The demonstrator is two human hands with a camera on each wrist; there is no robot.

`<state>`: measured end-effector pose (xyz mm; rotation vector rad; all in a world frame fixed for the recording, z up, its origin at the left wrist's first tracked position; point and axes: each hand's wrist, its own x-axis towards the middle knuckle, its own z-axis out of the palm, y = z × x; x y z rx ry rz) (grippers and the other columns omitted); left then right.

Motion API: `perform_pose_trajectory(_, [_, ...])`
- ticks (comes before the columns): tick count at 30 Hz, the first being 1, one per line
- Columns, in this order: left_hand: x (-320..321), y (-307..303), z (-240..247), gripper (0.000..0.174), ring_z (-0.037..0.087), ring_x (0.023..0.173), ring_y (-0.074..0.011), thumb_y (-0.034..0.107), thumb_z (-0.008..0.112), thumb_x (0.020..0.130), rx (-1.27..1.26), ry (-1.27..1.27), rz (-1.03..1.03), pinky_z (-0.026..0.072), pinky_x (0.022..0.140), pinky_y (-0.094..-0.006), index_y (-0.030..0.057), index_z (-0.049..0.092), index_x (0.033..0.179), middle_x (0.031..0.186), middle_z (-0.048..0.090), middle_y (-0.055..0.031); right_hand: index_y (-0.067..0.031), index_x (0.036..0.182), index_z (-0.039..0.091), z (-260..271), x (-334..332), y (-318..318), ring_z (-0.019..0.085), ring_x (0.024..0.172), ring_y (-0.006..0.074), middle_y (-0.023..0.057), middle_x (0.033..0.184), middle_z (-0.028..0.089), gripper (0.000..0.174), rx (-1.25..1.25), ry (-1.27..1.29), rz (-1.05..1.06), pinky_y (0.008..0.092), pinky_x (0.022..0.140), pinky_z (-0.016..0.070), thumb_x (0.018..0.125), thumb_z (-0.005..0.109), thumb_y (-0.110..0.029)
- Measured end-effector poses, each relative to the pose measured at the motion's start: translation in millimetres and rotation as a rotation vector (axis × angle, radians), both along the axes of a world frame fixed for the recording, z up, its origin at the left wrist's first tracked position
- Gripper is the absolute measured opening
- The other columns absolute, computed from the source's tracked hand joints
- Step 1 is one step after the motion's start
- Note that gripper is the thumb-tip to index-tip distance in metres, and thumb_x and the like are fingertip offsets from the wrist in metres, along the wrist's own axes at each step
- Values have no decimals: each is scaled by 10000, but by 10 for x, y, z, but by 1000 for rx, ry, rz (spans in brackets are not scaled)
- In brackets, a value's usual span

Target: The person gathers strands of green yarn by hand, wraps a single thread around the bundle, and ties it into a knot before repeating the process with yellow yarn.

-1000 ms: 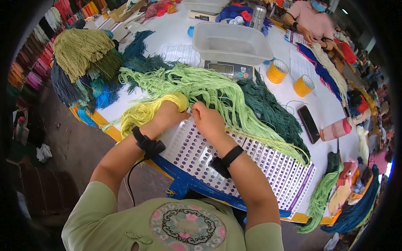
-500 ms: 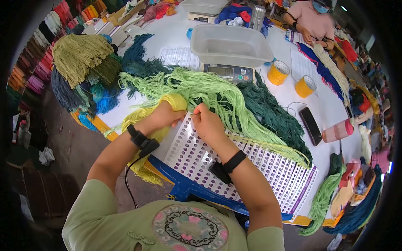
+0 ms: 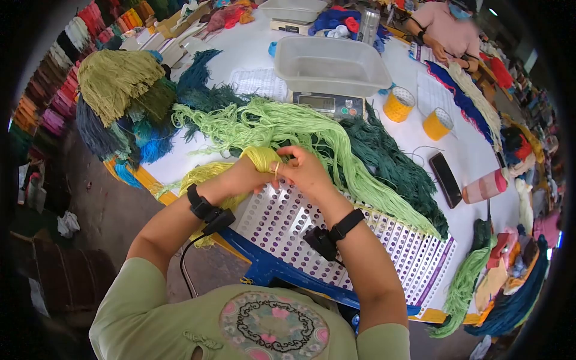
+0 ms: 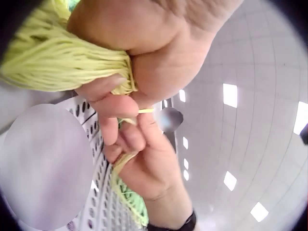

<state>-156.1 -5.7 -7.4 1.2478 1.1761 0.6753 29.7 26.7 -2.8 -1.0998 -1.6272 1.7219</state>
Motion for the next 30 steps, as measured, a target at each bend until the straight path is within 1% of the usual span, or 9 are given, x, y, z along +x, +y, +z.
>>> perform_pose_trajectory(3, [-293, 114, -200, 207, 536, 467, -117, 215, 667, 834, 1212, 535, 47, 376, 371, -252, 61, 620, 964, 767, 643, -89, -39, 1019, 555, -307, 8, 33, 592, 707, 122, 35, 773, 625, 350, 341, -261, 71, 270, 639, 465, 796, 744, -232])
perform_pose_trajectory(5, [-630, -55, 395, 169, 460, 430, -97, 231, 649, 853, -169, 33, 272, 324, 356, -235, 74, 612, 903, 714, 597, -70, -46, 1009, 555, -305, -10, 16, 598, 712, 145, 43, 784, 625, 351, 399, -320, 50, 282, 650, 471, 783, 750, -233])
perform_pose_trajectory(6, [-921, -98, 583, 123, 391, 408, -81, 197, 593, 886, -354, -310, 317, 277, 351, -212, 77, 590, 861, 665, 549, -44, -54, 998, 555, -293, -24, -1, 604, 718, 167, 51, 794, 625, 353, 454, -377, 29, 294, 662, 478, 770, 756, -233])
perform_pose_trajectory(13, [-2444, -249, 1147, 189, 380, 438, -63, 202, 447, 966, 86, -943, 695, 303, 366, -206, 62, 551, 892, 639, 523, -18, -75, 992, 565, -162, -38, -32, 636, 760, 228, 70, 831, 650, 358, 371, -453, 59, 339, 690, 497, 746, 745, -260])
perform_pose_trajectory(16, [-1844, -422, 1360, 202, 411, 463, -38, 222, 505, 915, 235, 588, 841, 307, 390, -199, 71, 633, 958, 763, 668, -53, -67, 1003, 571, -198, -40, -14, 627, 754, 213, 65, 823, 640, 363, 367, -418, 42, 330, 691, 493, 753, 742, -267])
perform_pose_trajectory(18, [-1320, -583, 1411, 249, 428, 472, -46, 233, 513, 932, 121, 239, 572, 324, 395, -210, 61, 655, 1044, 758, 674, -40, -45, 1011, 590, -249, -79, -27, 614, 755, 198, 62, 836, 637, 392, 265, -318, 22, 325, 699, 488, 751, 749, -292])
perform_pose_trajectory(21, [-665, -661, 1279, 464, 563, 1129, -243, 350, 466, 986, 227, -434, 333, 457, 950, -344, -48, 540, 1212, 1184, 603, -161, -29, 1030, 610, 255, -207, -244, 579, 765, 130, 28, 873, 625, 272, 209, 93, -58, 283, 711, 476, 828, 697, -189])
perform_pose_trajectory(24, [-174, -668, 1250, 474, 541, 1161, -260, 339, 460, 989, 113, -861, 368, 453, 968, -376, -54, 512, 1248, 1236, 576, -173, -42, 1054, 623, 927, -200, -557, 554, 764, 81, 2, 889, 623, 211, 99, 397, -90, 248, 704, 468, 868, 663, -132])
perform_pose_trajectory(30, [134, -687, 1229, 388, 584, 1094, -244, 248, 513, 976, 283, -596, 222, 476, 945, -380, -67, 551, 1200, 1208, 588, -177, -69, 980, 653, 1062, -86, -724, 518, 665, 54, 6, 887, 632, 132, 228, 352, -109, 201, 592, 446, 890, 651, -165])
